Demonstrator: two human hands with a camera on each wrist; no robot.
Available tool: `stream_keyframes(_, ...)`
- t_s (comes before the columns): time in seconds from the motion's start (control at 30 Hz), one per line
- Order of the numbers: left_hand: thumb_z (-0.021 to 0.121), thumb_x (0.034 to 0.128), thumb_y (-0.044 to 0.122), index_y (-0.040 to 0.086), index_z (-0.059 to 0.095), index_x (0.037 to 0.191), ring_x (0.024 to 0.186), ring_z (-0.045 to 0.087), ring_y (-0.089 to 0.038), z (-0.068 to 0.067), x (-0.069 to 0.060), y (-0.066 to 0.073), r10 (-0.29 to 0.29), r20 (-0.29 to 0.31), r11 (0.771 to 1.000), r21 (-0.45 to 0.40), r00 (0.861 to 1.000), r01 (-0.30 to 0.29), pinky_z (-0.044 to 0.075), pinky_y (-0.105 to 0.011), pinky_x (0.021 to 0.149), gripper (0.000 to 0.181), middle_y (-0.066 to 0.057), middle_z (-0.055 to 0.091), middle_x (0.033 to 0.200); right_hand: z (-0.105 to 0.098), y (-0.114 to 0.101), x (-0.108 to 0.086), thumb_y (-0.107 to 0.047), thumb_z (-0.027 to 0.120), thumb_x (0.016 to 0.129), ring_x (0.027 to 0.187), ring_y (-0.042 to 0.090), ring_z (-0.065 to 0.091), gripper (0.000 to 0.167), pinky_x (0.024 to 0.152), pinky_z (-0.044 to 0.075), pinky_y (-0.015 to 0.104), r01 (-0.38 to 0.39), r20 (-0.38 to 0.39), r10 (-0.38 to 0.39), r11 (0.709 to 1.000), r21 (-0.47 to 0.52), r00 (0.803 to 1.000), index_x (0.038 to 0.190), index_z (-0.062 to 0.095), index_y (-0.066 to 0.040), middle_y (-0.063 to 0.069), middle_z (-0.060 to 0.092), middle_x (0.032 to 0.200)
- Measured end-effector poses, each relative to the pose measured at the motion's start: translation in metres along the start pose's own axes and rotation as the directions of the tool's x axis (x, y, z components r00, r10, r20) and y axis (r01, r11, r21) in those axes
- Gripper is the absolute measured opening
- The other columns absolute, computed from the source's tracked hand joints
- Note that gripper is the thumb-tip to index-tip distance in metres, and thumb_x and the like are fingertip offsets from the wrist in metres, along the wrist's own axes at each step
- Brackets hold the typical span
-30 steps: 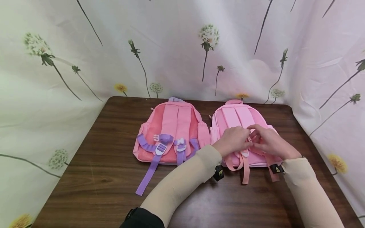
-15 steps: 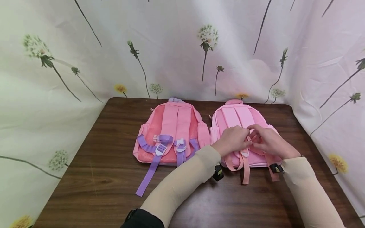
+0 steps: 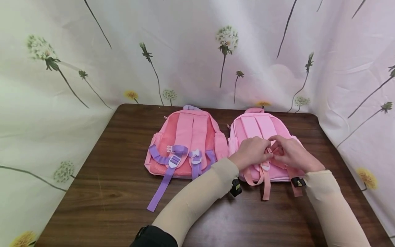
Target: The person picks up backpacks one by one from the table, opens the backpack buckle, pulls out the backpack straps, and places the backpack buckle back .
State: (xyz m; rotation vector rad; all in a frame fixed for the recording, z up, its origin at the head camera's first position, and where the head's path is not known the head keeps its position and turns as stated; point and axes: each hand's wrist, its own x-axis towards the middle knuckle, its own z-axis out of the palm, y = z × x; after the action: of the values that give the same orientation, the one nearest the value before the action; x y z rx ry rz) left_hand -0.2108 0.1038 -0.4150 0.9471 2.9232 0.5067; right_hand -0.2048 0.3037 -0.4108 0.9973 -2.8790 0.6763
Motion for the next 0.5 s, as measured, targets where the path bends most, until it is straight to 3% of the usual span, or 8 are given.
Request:
stream_keyframes(0.33,0.073,0.099,0.043,0.026,0.068,0.089,0.075,0.056,-0.006,-0.0014,-0.0041,-0.0038,-0.016,-0.044,1.0,-0.023,0.999,0.015,0.046,-0.026,0.059,0.02,0.012,0.062,0.08,-0.0003,-0.0014,-0.0007,0.004,0.086,0.082,0.09,0.023,0.077,0.062,0.081,0.062,0.047,-0.038,0.004,0.038,0.998,0.046,0.999,0.137,0.058,0.004,0.009,0.079,0.103)
stream_keyframes(0.5,0.072,0.0995,0.043,0.026,0.066,0.088,0.075,0.057,-0.005,0.0001,-0.004,-0.0013,-0.021,-0.016,0.999,-0.034,1.0,0.02,0.046,-0.025,0.059,0.022,0.012,0.06,0.079,0.0009,-0.0008,-0.0035,0.004,0.087,0.081,0.083,0.015,0.074,0.062,0.076,0.063,0.039,-0.019,-0.012,0.019,0.999,0.027,1.0,0.136,0.059,0.001,0.006,0.079,0.1)
